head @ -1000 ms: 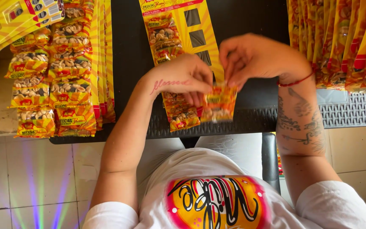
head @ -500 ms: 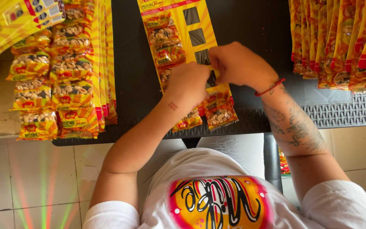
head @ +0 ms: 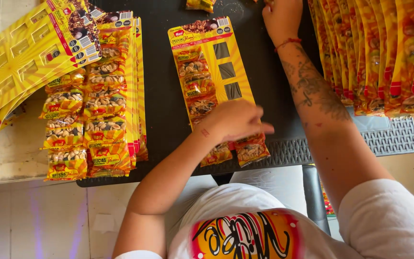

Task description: The person places small snack packets into the slots of yellow cardboard backing cards. They pick up packets from a tray, insert them into the card, and then stack the completed cards on the table.

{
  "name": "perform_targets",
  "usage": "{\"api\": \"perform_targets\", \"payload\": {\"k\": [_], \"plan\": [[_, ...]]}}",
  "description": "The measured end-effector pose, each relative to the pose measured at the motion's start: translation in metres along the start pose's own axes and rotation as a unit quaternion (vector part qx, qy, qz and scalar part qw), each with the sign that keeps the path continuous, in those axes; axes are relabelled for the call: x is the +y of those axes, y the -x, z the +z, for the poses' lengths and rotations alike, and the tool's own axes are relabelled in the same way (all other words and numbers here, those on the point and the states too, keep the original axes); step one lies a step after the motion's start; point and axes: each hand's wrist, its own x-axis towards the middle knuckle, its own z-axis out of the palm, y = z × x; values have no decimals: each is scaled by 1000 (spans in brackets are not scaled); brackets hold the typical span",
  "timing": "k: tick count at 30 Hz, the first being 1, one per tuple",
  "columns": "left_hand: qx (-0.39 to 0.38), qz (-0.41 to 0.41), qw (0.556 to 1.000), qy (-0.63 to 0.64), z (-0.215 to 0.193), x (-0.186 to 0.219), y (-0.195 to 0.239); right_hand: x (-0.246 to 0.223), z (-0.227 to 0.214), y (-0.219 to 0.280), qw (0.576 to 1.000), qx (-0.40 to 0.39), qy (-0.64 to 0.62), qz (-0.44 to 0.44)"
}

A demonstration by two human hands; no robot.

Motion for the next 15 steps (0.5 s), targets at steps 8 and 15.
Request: {"api": "perform_targets", "payload": {"k": [8, 15], "plan": [[548, 28, 806, 222, -9, -62, -5, -78, -183, 0, 576, -244, -712, 320], [480, 40, 803, 351, -16, -70, -6, -89, -203, 17, 732, -172, -631, 192]]}}
